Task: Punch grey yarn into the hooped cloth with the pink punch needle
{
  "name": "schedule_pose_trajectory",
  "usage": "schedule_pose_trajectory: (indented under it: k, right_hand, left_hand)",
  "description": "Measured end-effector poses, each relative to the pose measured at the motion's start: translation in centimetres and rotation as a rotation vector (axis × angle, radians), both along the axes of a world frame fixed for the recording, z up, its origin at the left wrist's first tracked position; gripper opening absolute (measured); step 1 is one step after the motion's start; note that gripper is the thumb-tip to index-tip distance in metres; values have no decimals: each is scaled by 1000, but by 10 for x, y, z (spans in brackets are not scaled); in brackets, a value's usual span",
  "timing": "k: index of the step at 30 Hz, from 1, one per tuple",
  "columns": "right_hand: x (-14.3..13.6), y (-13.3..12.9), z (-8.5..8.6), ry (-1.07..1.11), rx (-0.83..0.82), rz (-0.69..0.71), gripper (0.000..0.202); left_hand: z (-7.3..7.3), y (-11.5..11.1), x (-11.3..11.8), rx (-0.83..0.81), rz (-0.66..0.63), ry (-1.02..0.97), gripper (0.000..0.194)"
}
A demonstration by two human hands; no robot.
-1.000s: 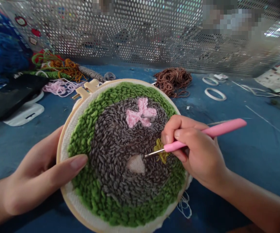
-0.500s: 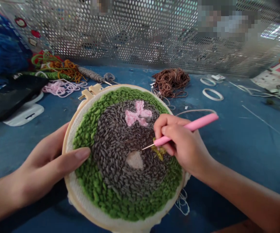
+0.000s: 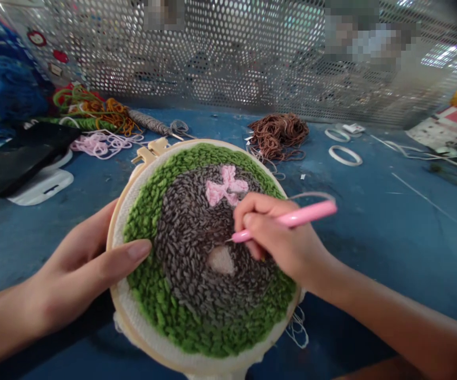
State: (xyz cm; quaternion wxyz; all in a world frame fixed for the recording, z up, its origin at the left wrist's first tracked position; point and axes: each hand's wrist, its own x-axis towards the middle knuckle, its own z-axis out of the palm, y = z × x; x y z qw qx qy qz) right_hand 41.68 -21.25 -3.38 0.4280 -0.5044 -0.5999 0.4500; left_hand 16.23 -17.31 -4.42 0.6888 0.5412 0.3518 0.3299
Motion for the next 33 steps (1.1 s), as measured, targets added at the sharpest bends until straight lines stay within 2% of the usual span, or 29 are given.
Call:
schedule_pose_trajectory:
  k: [3,7,11,14,16,18,20,22,24,27,33]
  right_hand:
    - [6,4,-4,240,-20,-141,23]
    - [10,5,-7,311,-6,-146,23]
    - [5,1,-2,161,-22,-63,21]
    - [-2,-3,2,-88,59,52,14]
    - [-5,-5,3,-167,103,99,10]
    - [-5,-3,2,-93,54,60,13]
    - [-2,0,-1,89,-7,-35,20]
    - [2,4,-4,252,-16,-127,24]
    - [4,6,-6,338,0,-162,25]
    - [3,4,-5,280,-7,-106,23]
    - [-8,-3,1,-85,106,139,11]
  left_hand:
    - [0,0,0,2,11,5,66]
    - [-1,0,0,24,0,-1,62]
    - [-3,1,-1,60,-24,-19,63]
    - [-3,0,-1,41,-21,-29,64]
    - [-2,0,0,31,2,-25,63]
    - [-2,0,0,41,12,-22,61]
    - [-2,1,1,54,-3,-35,57]
    - [-3,2,1,45,-19,-58,55]
    - [-3,1,0,34,-24,-74,56]
    - [-5,1,-2,53,-26,-79,55]
    - [-7,2,-4,69,-65,-69,53]
